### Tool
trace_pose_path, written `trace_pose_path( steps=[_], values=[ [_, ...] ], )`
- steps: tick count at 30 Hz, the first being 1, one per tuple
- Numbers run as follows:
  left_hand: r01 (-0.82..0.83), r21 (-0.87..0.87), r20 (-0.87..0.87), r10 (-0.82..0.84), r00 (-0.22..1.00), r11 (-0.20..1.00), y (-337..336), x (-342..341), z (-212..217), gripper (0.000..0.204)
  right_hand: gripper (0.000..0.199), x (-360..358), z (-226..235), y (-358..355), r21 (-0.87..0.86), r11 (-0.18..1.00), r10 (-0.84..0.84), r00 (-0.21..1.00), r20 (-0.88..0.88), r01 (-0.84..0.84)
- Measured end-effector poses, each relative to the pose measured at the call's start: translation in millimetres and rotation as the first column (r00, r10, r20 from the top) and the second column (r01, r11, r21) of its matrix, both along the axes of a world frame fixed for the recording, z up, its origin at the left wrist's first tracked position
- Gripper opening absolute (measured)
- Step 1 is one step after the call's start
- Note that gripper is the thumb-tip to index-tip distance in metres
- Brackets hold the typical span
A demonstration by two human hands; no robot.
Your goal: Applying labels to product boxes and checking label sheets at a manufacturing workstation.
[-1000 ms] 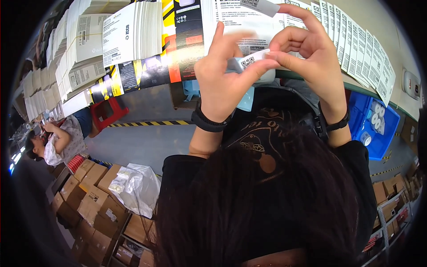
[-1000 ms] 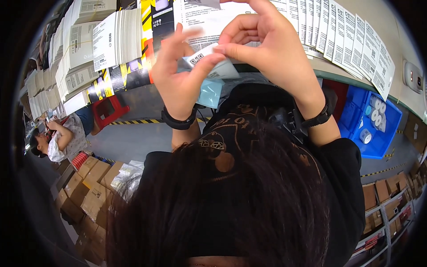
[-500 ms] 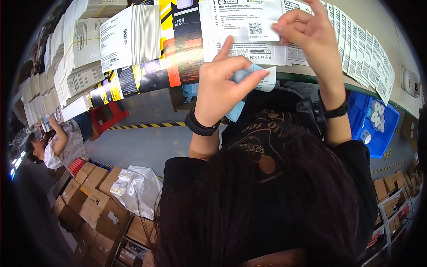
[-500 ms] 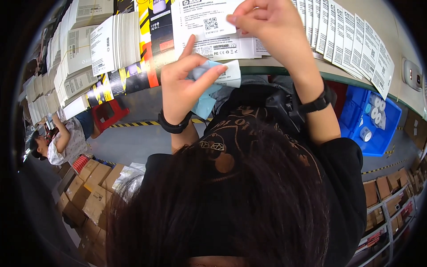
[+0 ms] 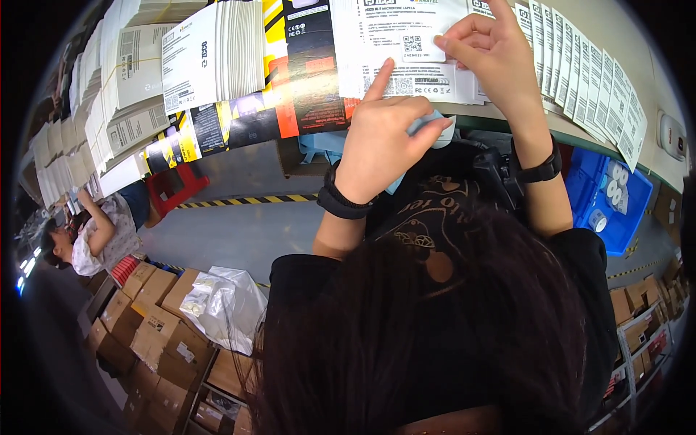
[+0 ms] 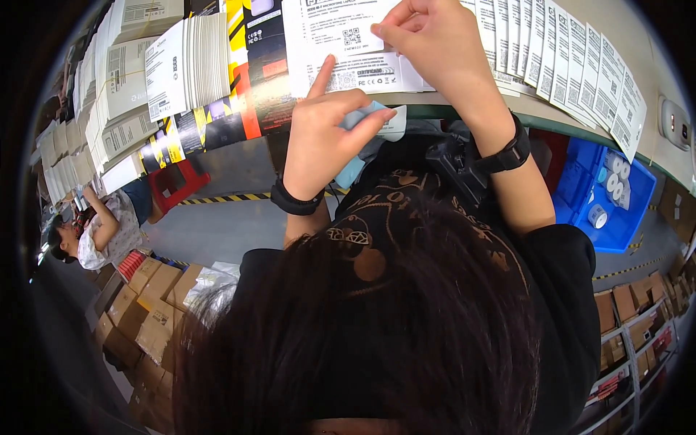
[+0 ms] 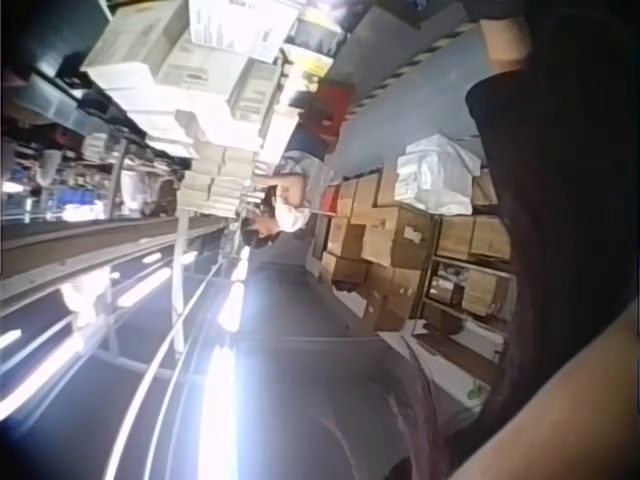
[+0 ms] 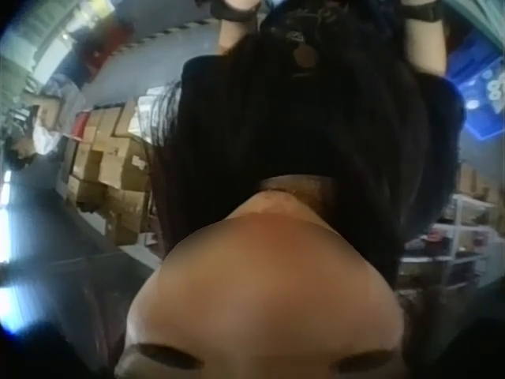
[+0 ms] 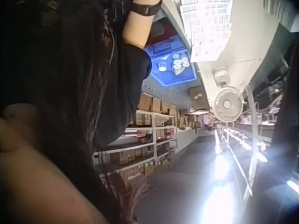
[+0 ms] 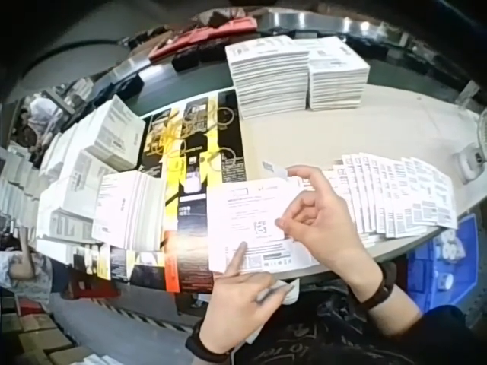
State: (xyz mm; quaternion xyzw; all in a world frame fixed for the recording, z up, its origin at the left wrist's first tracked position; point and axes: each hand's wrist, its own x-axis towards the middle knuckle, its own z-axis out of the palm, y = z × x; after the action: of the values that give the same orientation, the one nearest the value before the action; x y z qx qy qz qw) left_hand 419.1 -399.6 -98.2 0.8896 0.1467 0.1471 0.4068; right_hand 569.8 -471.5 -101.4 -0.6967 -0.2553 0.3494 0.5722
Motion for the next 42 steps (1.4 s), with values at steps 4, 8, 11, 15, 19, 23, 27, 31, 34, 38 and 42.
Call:
trace_pose_path(
  steps=[4, 8, 11, 15, 19, 23, 27, 31, 34, 38, 42],
  values=[
    [-0.003, 0.006, -0.002, 0.003, 1.000, 1.000, 0.0, -0.5, -0.5, 0.018, 0.057, 3.3, -15.8, -2.1, -0.016, 1.000, -0.007, 1.000, 0.001, 0.007],
    [-0.004, 0.001, 0.007, 0.003, 1.000, 1.000, 0.2, -0.9, -1.2, 0.018, 0.056, 8.2, -49.8, 10.9, 0.805, 0.592, 0.344, 0.916, -0.205, -0.042],
    [-0.013, -0.003, 0.017, 0.013, 1.000, 1.000, 0.0, -0.9, -1.7, 0.018, 0.055, 9.2, -58.4, 12.8, 0.836, 0.547, 0.319, 0.936, -0.147, -0.055],
    [-0.027, -0.010, 0.047, 0.027, 0.999, 1.000, -0.5, 0.2, -3.2, 0.019, 0.055, 4.9, -37.6, 13.0, 0.832, 0.546, 0.232, 0.972, -0.036, -0.100],
    [-0.028, -0.016, 0.064, 0.029, 0.997, 0.999, -0.9, 0.7, -4.2, 0.020, 0.054, 0.7, -6.4, 2.4, -0.067, 0.998, 0.025, 0.991, 0.135, -0.016],
    [-0.023, -0.006, 0.071, 0.023, 0.997, 1.000, -1.0, 1.0, -5.3, 0.020, 0.053, -1.4, 3.2, 5.1, -0.059, 0.998, 0.000, 0.998, 0.066, 0.004],
    [-0.022, -0.010, 0.071, 0.023, 0.997, 1.000, -0.9, 1.1, -6.3, 0.020, 0.054, -5.3, 15.0, 7.8, -0.122, 0.992, 0.035, 0.986, 0.161, -0.015],
    [-0.021, -0.014, 0.062, 0.022, 0.998, 1.000, -1.5, 1.5, -3.7, 0.020, 0.057, -11.5, 30.1, 13.7, -0.323, 0.946, 0.096, 0.937, 0.336, 0.019],
    [-0.020, -0.030, 0.072, 0.023, 0.997, 0.999, -2.2, 2.4, 0.2, 0.020, 0.060, -13.0, 30.1, 12.7, -0.392, 0.916, 0.105, 0.894, 0.436, 0.083],
    [-0.028, -0.071, 0.083, 0.034, 0.996, 0.997, -2.3, 3.4, 2.7, 0.021, 0.063, -8.5, 9.9, 6.5, -0.355, 0.934, 0.146, 0.853, 0.501, 0.048],
    [-0.029, -0.057, 0.057, 0.032, 0.998, 0.998, -3.1, 4.6, 0.6, 0.021, 0.067, -0.7, -6.9, 8.4, 0.377, 0.898, 0.050, 0.903, 0.427, -0.228]
  ],
)
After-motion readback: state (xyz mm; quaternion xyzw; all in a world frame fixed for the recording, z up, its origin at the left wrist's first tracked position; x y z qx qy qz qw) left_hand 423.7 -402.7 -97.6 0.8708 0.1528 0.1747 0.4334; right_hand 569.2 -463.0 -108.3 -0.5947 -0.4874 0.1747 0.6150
